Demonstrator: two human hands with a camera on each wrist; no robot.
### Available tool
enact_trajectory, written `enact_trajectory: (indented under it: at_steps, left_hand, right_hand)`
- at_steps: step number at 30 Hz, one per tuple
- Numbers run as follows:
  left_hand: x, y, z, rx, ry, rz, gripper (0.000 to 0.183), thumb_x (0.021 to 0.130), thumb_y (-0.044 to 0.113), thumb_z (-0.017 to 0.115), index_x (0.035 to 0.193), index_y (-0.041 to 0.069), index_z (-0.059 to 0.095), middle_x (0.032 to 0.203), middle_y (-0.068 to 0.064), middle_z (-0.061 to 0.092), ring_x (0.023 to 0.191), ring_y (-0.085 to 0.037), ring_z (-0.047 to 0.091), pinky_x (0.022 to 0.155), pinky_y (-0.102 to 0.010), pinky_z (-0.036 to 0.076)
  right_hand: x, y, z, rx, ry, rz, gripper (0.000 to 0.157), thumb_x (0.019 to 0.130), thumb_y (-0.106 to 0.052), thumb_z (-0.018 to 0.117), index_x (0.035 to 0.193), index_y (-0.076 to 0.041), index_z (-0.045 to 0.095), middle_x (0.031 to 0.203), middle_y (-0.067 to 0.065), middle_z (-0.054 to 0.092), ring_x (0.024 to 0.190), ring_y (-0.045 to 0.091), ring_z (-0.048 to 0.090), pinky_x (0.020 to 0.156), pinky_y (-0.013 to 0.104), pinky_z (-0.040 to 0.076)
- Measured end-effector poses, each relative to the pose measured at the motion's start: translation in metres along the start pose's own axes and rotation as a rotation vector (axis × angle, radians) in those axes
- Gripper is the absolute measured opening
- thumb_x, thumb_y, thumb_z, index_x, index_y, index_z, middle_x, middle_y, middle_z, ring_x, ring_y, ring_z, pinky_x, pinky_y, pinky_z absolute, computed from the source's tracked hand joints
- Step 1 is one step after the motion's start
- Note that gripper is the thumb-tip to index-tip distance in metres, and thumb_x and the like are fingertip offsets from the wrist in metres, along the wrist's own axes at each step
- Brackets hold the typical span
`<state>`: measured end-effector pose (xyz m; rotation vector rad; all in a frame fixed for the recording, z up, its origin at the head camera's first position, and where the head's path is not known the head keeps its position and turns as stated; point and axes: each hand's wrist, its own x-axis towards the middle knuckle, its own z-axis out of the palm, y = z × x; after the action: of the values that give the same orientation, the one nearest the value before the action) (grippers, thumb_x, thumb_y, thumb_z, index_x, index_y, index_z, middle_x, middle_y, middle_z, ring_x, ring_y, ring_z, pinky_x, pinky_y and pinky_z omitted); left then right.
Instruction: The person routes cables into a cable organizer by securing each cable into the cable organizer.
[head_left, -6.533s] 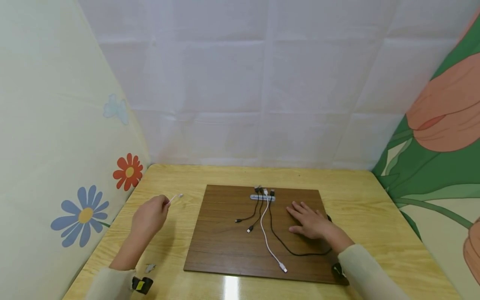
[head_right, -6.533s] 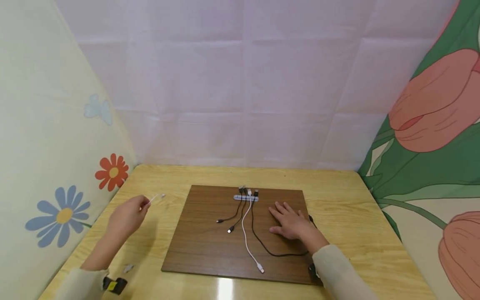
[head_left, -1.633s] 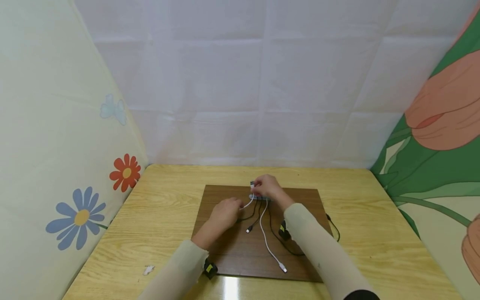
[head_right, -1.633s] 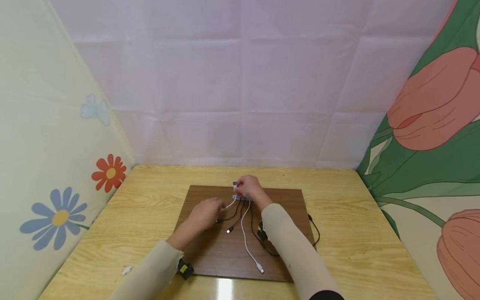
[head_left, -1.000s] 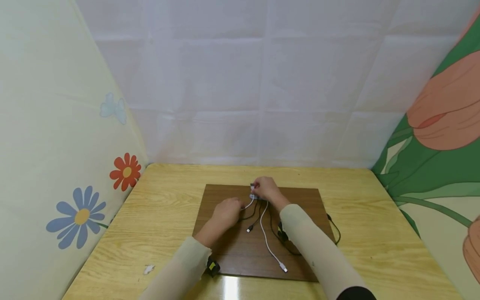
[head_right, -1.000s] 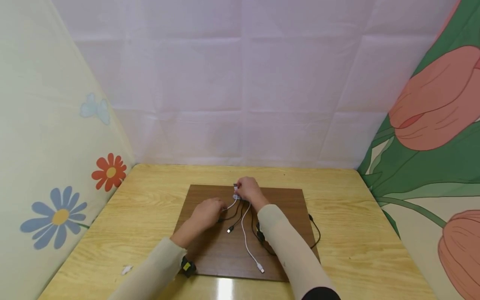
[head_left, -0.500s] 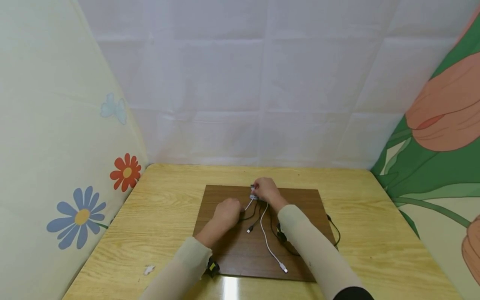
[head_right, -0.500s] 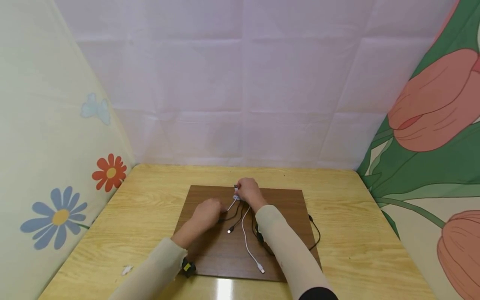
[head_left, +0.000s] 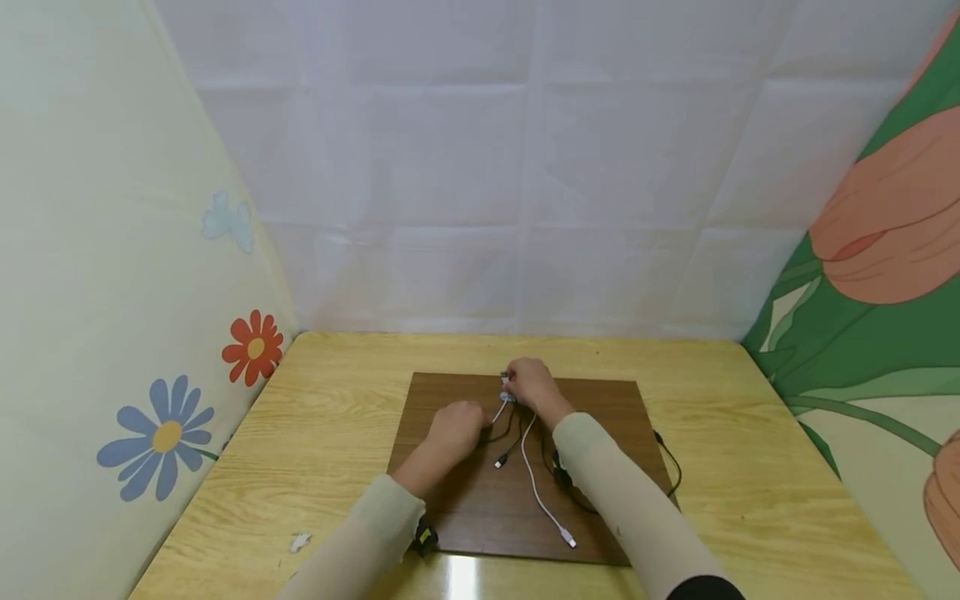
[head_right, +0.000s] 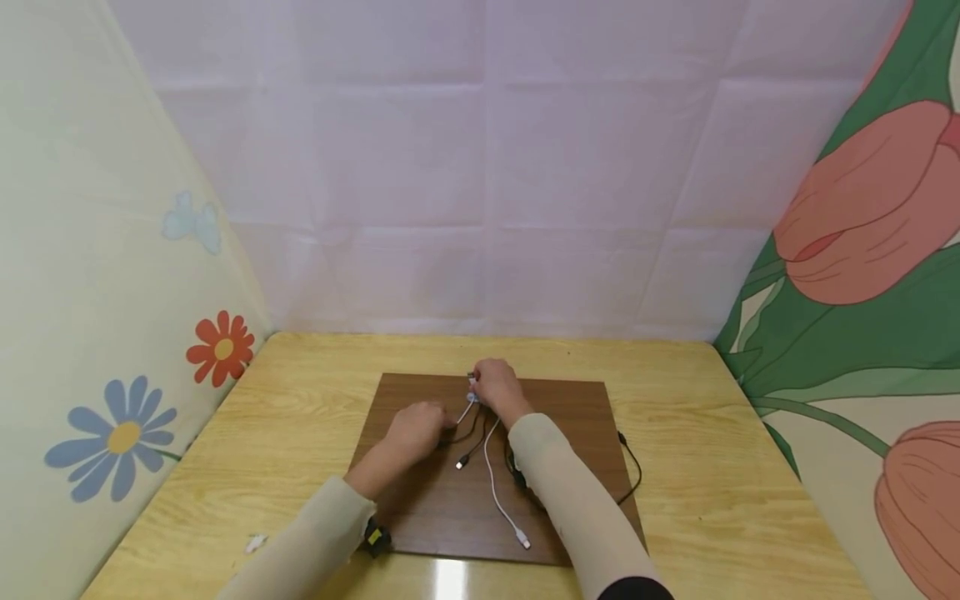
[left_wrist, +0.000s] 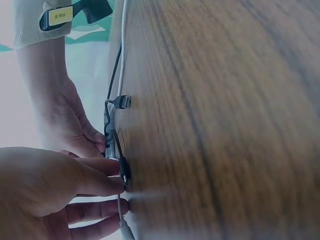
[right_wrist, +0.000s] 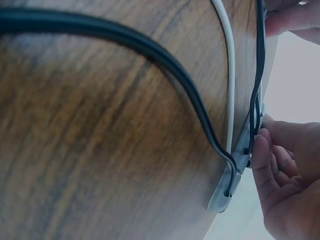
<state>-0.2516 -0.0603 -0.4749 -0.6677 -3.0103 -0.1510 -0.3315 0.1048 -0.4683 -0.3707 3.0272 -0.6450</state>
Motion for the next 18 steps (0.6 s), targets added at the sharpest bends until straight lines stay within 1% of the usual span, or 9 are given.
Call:
enact_trajectory:
  at_steps: [3, 7, 12, 18]
  left_hand:
    - [0.0004, -0.0006, 0.0021, 0.012, 0.005, 0.015, 0.018, 0.092, 0.012, 0.069, 0.089, 0.027, 0.078, 0.087, 0.001, 0.07, 0.079, -0.022, 0.067, 0.06, -0.039, 0.058]
    - [0.0005, -0.001, 0.0032, 0.015, 0.004, 0.026, 0.02, 0.092, 0.012, 0.069, 0.09, 0.029, 0.079, 0.089, 0.0, 0.071, 0.081, -0.022, 0.068, 0.061, -0.039, 0.058]
    - [0.0021, -0.0019, 0.0025, -0.005, -0.017, 0.031, 0.02, 0.091, 0.011, 0.07, 0.089, 0.029, 0.079, 0.091, 0.0, 0.072, 0.083, -0.022, 0.068, 0.062, -0.04, 0.058]
    - [0.0029, -0.0032, -0.001, -0.027, -0.049, 0.042, 0.029, 0.087, 0.005, 0.073, 0.1, 0.03, 0.081, 0.1, -0.001, 0.074, 0.09, -0.022, 0.07, 0.068, -0.039, 0.06]
  right_hand:
    - [0.0, -0.0007, 0.0, -0.001, -0.014, 0.006, 0.009, 0.093, -0.014, 0.074, 0.088, -0.007, 0.073, 0.087, 0.007, 0.071, 0.076, 0.021, 0.063, 0.069, 0.035, 0.054]
    - [-0.0002, -0.0002, -0.0001, -0.01, -0.018, 0.003, 0.011, 0.093, -0.014, 0.073, 0.084, -0.007, 0.072, 0.084, 0.006, 0.07, 0.073, 0.021, 0.061, 0.066, 0.035, 0.052]
    - [-0.0012, -0.0007, -0.0001, -0.017, -0.018, 0.0, 0.011, 0.092, -0.015, 0.074, 0.085, -0.007, 0.072, 0.086, 0.006, 0.07, 0.074, 0.021, 0.061, 0.068, 0.035, 0.052]
    - [-0.0024, -0.0024, -0.0016, -0.019, -0.016, -0.006, 0.009, 0.092, -0.014, 0.074, 0.091, -0.005, 0.073, 0.091, 0.008, 0.072, 0.079, 0.023, 0.064, 0.071, 0.036, 0.054]
